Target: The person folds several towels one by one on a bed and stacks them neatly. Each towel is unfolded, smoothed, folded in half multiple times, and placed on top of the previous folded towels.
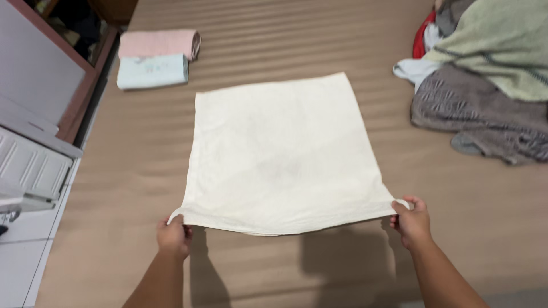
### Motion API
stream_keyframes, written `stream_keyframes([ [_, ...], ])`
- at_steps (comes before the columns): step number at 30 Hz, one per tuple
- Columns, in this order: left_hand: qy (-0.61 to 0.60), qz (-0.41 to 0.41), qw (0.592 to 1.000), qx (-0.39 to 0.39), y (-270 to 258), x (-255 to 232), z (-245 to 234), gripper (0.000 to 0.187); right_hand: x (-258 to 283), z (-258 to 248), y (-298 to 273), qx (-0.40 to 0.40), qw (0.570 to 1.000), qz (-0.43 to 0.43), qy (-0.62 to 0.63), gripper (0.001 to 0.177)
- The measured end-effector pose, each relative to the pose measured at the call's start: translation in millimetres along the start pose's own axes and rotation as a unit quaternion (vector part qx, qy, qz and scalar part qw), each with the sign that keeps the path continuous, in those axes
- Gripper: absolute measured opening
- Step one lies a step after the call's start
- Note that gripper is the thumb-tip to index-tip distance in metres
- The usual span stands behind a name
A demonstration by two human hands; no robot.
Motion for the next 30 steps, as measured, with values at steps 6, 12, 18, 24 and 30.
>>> stream_keyframes([
  [6,-0.119,0.052,0.99,0.06,-18.0,-93.0,92.7,0.02,116.5,31.7,46.1,0.13,0.974,-0.068,0.17,0.025],
  [12,-0.177,0.065,0.981,0.049,7.4,-157.0,179.5,0.017,200.6,80.9,112.5,0.176,0.973,-0.051,0.144,0.027],
  [18,-0.193,0.083,0.974,0.087,30.5,-190.4,254.3,0.029,261.3,145.4,186.5,0.209,0.966,-0.108,0.11,0.032],
  [24,-0.18,0.08,0.978,0.072,72.5,-200.7,307.3,0.029,287.2,189.4,246.6,0.146,0.983,-0.066,0.089,0.015],
  [30,-0.131,0.065,0.989,0.024,147.5,-191.8,340.5,0.017,306.1,234.2,301.8,0.121,0.985,-0.072,0.099,0.014],
])
Point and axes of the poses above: each hand's wrist, its own y-axis towards the middle knuckle, its own z-axis out of the palm, x = y × z, the point moved 9 cm from there along y, towards the middle knuckle, and after that the axes turned 6 degrees about -y, right-handed, at the moved point
